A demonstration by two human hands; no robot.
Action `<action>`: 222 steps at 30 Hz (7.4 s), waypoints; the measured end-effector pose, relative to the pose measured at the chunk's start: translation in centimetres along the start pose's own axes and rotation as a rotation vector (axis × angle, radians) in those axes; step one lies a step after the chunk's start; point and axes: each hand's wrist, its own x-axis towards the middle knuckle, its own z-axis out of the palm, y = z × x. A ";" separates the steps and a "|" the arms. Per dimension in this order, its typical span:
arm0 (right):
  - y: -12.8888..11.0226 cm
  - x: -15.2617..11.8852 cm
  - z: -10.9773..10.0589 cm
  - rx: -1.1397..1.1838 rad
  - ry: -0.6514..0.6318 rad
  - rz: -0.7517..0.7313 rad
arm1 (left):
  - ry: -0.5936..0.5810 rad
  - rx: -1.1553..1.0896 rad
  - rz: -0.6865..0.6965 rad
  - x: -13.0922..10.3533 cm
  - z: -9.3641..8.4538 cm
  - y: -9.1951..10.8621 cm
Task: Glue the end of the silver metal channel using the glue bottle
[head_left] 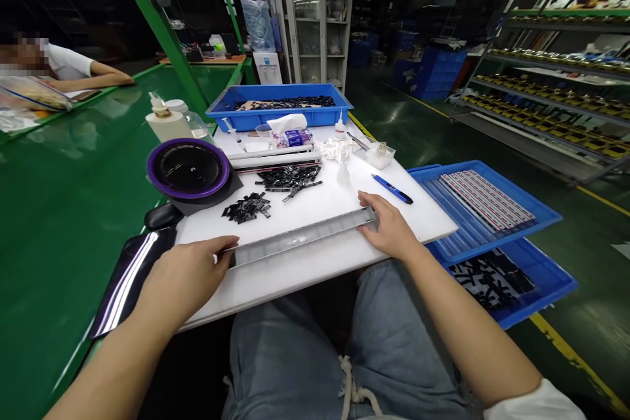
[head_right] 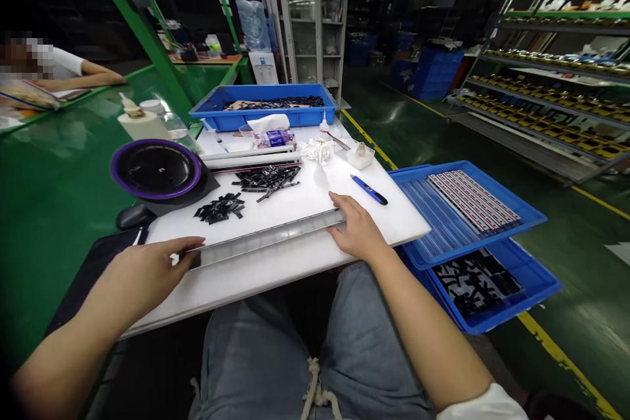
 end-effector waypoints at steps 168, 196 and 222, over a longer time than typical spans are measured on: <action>-7.1 2.0 2.3 -0.089 0.610 -0.284 | 0.421 -0.371 0.612 4.0 3.4 13.6; -6.3 2.4 3.8 -0.174 0.607 -0.252 | 0.314 -0.357 0.466 3.6 3.1 14.0; -6.2 2.3 4.0 -0.122 0.603 -0.204 | 0.386 -0.369 0.482 3.7 3.2 14.2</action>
